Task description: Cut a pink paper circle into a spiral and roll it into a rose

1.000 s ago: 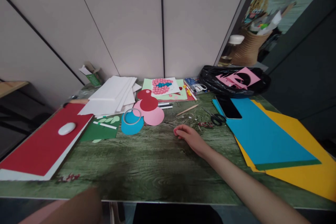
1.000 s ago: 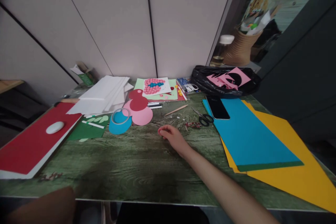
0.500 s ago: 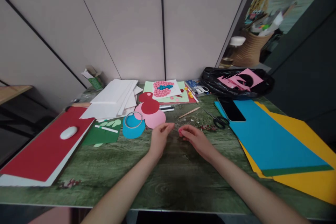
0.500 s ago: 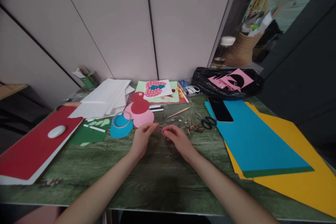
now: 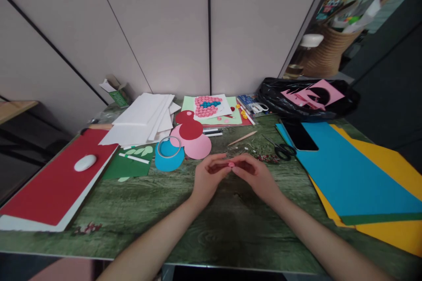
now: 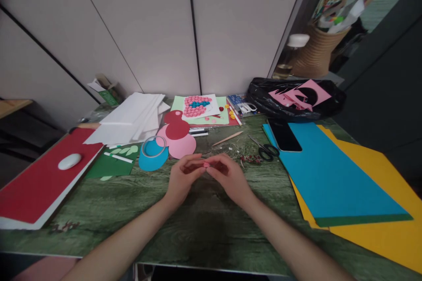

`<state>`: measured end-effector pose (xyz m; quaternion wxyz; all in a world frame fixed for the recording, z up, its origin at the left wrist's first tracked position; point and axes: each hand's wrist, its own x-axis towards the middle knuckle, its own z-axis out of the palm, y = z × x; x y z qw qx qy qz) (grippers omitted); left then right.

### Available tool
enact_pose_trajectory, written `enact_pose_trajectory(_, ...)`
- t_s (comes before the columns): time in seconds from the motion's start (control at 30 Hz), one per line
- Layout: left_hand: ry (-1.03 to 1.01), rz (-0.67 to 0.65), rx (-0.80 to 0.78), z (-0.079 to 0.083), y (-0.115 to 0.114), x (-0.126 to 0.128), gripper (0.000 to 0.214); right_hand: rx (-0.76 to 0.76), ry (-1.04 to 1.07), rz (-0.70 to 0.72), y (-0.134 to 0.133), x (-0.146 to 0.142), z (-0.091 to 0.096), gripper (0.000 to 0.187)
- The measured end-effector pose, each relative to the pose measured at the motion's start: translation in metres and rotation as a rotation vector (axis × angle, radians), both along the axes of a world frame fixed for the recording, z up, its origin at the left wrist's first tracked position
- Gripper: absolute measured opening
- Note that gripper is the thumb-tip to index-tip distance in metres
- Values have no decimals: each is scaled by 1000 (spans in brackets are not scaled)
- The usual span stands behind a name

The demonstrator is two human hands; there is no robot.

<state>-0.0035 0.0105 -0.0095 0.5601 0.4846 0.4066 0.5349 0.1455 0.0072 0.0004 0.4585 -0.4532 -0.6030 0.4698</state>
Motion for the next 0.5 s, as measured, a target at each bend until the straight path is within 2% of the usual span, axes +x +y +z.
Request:
enact_pose_trajectory(0.2, 77, 43, 110, 6, -6, -1, 33, 53, -56, -23, -6, -1, 3, 12)
enact_pose_trajectory(0.37, -12, 0, 99, 5, -5, -1, 35, 21, -19, -24, -7, -2, 3, 18)
enact_pose_trajectory(0.5, -106, -43, 64, 0, -3, 0, 40, 21, -21, -9, -8, -3, 4, 16)
